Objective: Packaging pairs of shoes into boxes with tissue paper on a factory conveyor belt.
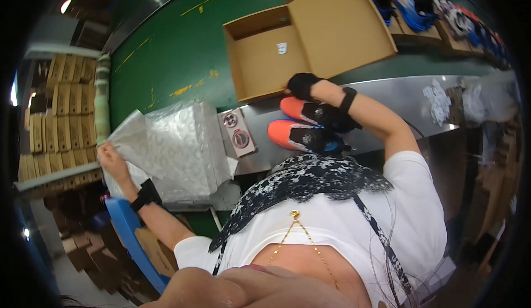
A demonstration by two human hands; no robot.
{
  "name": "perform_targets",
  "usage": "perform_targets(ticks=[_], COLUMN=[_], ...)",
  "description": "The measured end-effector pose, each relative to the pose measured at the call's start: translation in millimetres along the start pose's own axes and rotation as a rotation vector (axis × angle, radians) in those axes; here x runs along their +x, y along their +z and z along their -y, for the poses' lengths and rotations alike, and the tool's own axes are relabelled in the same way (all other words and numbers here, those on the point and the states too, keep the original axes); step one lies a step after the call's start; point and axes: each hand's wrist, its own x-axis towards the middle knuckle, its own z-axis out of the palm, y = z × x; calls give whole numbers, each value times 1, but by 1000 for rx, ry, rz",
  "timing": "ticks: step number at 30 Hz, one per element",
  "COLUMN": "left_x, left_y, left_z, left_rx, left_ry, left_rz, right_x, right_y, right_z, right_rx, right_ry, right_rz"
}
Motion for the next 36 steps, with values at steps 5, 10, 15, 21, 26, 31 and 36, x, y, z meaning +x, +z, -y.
perform_targets(ticks=[5, 10, 15, 21, 26, 31, 36], left_x=[11, -2, -19, -44, -34, -21, -57], left_y=[59, 132, 168, 237, 251, 274, 310], left_z=[-148, -260, -295, -206, -150, -102, -84], left_rx=[-651, -1131, -587, -69, 211, -269, -1186], left_ry=[46, 143, 726, 699, 361, -619, -1204], left_rz=[52, 390, 158, 421, 317, 672, 1109], right_x=[-34, -23, -45, -149, -184, -184, -165], right_y=[-84, -107, -143, -197, -184, -181, -83], right_z=[122, 138, 34, -57, -93, -52, 28], right_rx=[468, 942, 476, -17, -80, -512, -502], right_ry=[-410, -26, 151, 408, 532, 736, 17], right_rz=[-301, -627, -1386, -1857, -1888, -1663, -1058])
